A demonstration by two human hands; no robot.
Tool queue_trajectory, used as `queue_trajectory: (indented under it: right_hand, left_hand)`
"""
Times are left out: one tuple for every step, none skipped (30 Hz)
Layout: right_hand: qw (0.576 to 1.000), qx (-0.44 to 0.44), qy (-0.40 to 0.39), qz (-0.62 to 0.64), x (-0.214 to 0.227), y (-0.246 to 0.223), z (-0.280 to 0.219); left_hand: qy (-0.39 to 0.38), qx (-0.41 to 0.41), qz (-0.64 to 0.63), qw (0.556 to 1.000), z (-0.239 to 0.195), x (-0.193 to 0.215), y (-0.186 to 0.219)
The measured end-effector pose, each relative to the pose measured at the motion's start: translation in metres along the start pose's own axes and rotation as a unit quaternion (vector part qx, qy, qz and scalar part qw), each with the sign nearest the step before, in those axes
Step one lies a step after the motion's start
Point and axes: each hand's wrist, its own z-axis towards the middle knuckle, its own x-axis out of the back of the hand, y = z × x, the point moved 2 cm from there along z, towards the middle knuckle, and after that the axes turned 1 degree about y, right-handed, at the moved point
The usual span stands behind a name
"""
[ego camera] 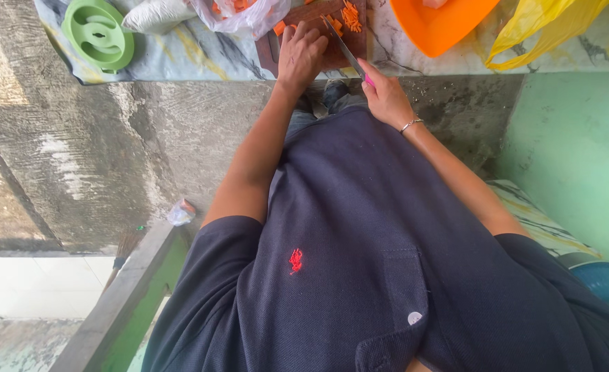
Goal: The person uses a knife to slice and dice carrots on a wooden cutting board. The person holds the carrot with one hand and cuts it into small pieces with the other, accumulating chopped pieces on the board.
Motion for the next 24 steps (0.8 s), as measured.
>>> queue_trajectory:
  right_hand:
    - [1.0,-0.03,-0.007,-0.004,-0.001,0.0,0.0]
    - [0.998,-0.059,-0.015,-0.008,-0.001,0.001,0.0]
    - [0.996,-0.088,-0.023,-0.011,-0.002,0.002,-0.001]
    - [0.997,-0.071,-0.021,-0.014,-0.002,0.001,-0.001]
    - [0.998,-0.053,-0.019,-0.017,-0.001,0.0,0.0]
    - [0.999,-0.034,-0.018,-0.019,-0.001,-0.001,0.002]
    - [0.999,-0.034,-0.018,-0.029,0.001,-0.001,0.004]
    - [0.998,-0.036,-0.02,-0.038,0.003,-0.001,0.003]
    - [0.998,-0.037,-0.021,-0.047,0.003,-0.001,0.003]
    - [0.998,-0.045,-0.02,-0.046,0.004,-0.001,0.003]
    - [0.997,-0.053,-0.018,-0.045,0.005,-0.001,0.003]
    - [0.997,-0.061,-0.017,-0.045,0.007,-0.001,0.002]
    - [0.998,-0.045,-0.009,-0.042,0.008,-0.002,0.002]
    - [0.999,-0.029,-0.001,-0.04,0.009,-0.002,0.002]
    - [0.999,-0.012,0.006,-0.038,0.01,-0.002,0.002]
    - [0.999,-0.014,0.009,-0.04,0.01,-0.001,0.002]
    - [0.999,-0.017,0.012,-0.043,0.011,-0.001,0.003]
    - [0.999,-0.02,0.014,-0.046,0.011,0.0,0.002]
    - [0.998,-0.012,0.018,-0.051,0.011,0.0,0.001]
    - [0.998,-0.004,0.022,-0.057,0.012,0.0,0.001]
    - [0.998,0.004,0.026,-0.063,0.014,-0.001,0.001]
    - [0.997,0.008,0.021,-0.071,0.015,-0.002,0.0]
    - [0.997,0.012,0.017,-0.078,0.017,-0.003,-0.002]
    - [0.996,0.015,0.012,-0.086,0.02,-0.004,-0.004]
  left_hand:
    - [-0.008,-0.001,-0.009,1.0,0.0,-0.001,-0.002]
    - [-0.016,-0.001,-0.017,1.0,-0.001,-0.002,-0.003]
    - [-0.024,-0.001,-0.025,0.999,-0.002,-0.003,-0.004]
    - [-0.018,-0.005,-0.038,0.999,-0.003,-0.004,-0.005]
    - [-0.012,-0.009,-0.05,0.999,-0.005,-0.005,-0.007]
    - [-0.006,-0.013,-0.06,0.998,-0.007,-0.005,-0.01]
    - [-0.016,-0.021,-0.06,0.998,-0.008,-0.007,-0.012]
    - [-0.028,-0.029,-0.061,0.997,-0.011,-0.009,-0.013]
    - [-0.039,-0.036,-0.061,0.997,-0.014,-0.011,-0.015]
    - [-0.042,-0.037,-0.06,0.997,-0.015,-0.014,-0.016]
    - [-0.045,-0.038,-0.059,0.997,-0.016,-0.018,-0.018]
    - [-0.048,-0.038,-0.058,0.996,-0.017,-0.021,-0.018]
    - [-0.055,-0.022,-0.058,0.997,-0.018,-0.024,-0.018]
    - [-0.061,-0.006,-0.057,0.996,-0.02,-0.028,-0.018]
    - [-0.068,0.011,-0.057,0.996,-0.021,-0.03,-0.017]
    - [-0.066,0.004,-0.057,0.996,-0.021,-0.031,-0.017]
    - [-0.064,-0.002,-0.057,0.996,-0.02,-0.031,-0.017]
    - [-0.063,-0.009,-0.057,0.996,-0.021,-0.03,-0.015]
    - [-0.058,-0.008,-0.062,0.996,-0.022,-0.029,-0.014]
    - [-0.052,-0.009,-0.067,0.996,-0.02,-0.028,-0.013]
    - [-0.046,-0.01,-0.071,0.996,-0.019,-0.026,-0.012]
    - [-0.038,0.006,-0.068,0.997,-0.018,-0.024,-0.012]
    - [-0.029,0.021,-0.065,0.997,-0.016,-0.022,-0.012]
    - [-0.02,0.036,-0.063,0.997,-0.015,-0.02,-0.011]
